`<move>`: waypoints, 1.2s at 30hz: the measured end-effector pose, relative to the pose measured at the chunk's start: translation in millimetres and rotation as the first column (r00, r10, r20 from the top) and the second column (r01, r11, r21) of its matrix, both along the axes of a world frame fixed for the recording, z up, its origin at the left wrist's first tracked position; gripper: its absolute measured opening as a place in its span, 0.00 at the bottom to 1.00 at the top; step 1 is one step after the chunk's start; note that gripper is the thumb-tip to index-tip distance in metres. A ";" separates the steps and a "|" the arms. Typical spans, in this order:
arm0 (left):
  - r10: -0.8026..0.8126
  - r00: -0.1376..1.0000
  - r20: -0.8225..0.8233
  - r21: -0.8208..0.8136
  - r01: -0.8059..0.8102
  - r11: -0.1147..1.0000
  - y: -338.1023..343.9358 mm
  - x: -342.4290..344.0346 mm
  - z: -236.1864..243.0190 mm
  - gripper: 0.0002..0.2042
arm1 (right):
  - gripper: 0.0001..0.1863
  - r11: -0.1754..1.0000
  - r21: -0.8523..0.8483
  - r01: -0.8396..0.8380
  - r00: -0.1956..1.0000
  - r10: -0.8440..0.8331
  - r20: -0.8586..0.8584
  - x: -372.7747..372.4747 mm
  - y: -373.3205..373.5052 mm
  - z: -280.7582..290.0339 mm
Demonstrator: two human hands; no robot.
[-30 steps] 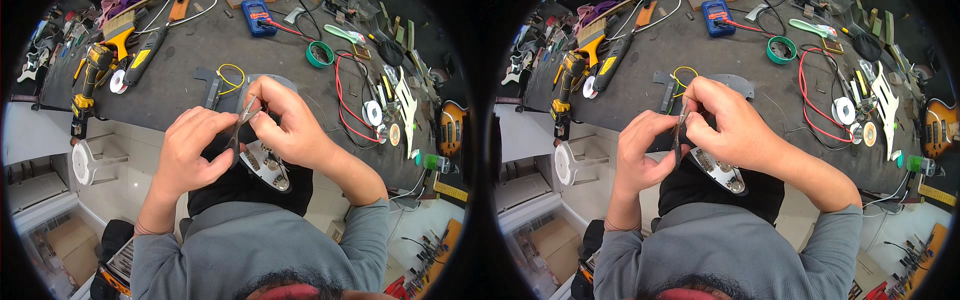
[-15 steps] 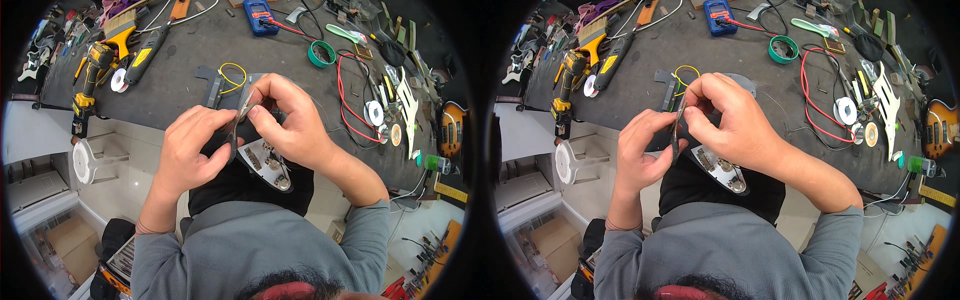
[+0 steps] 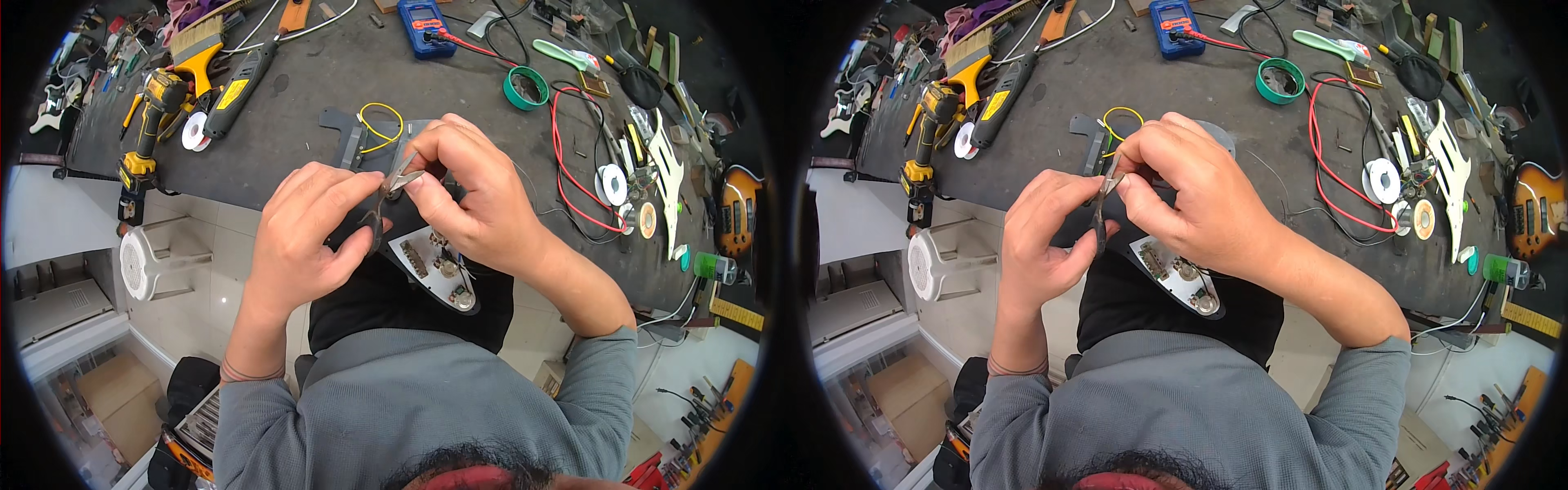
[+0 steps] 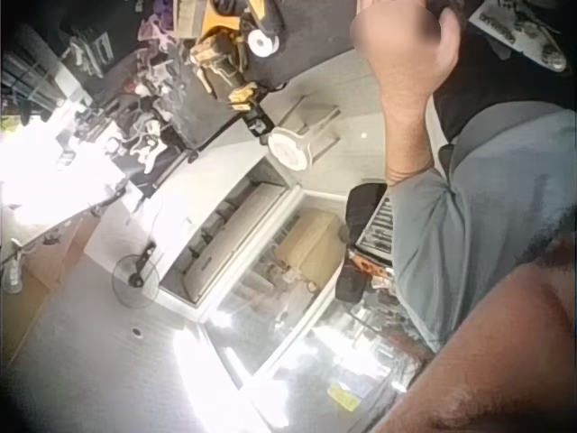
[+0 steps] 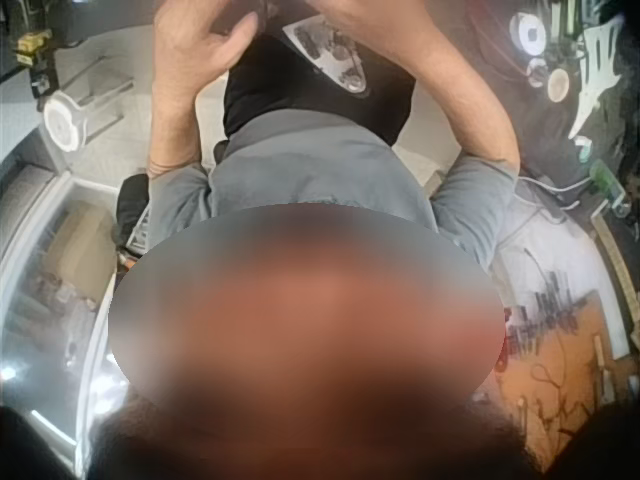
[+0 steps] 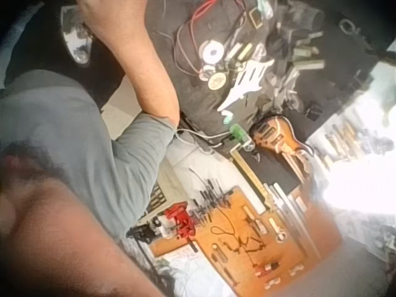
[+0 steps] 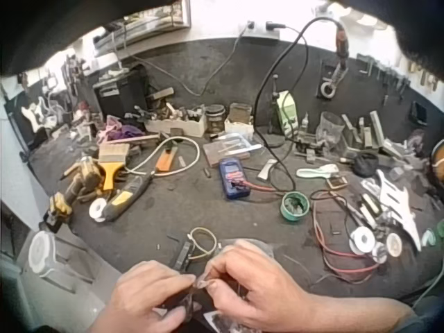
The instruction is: The person handles a guitar pickguard and internal electronics, stripping the ends of wires with a small tool and twisting the exposed wire strands together.
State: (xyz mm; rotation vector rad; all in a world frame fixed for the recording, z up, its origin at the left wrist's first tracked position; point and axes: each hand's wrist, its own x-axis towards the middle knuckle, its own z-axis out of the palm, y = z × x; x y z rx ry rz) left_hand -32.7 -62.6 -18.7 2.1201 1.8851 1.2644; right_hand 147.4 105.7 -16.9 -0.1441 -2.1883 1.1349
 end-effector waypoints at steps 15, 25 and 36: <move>-0.015 1.000 0.016 0.006 0.015 1.000 -1.0 -1.5 -0.5 0.26 | 0.06 0.998 0.056 0.006 1.000 -0.006 -0.004 1.3 -0.3 -2.1; -0.036 0.999 -0.020 -0.003 0.036 0.999 -0.5 -8.1 1.9 0.27 | 0.05 0.998 -0.018 -0.061 0.996 0.062 0.066 4.2 3.8 1.1; -0.051 0.991 0.125 -0.041 0.057 0.998 -3.3 -2.0 -1.8 0.25 | 0.06 0.993 0.107 0.047 0.999 -0.049 0.012 2.9 -0.6 0.9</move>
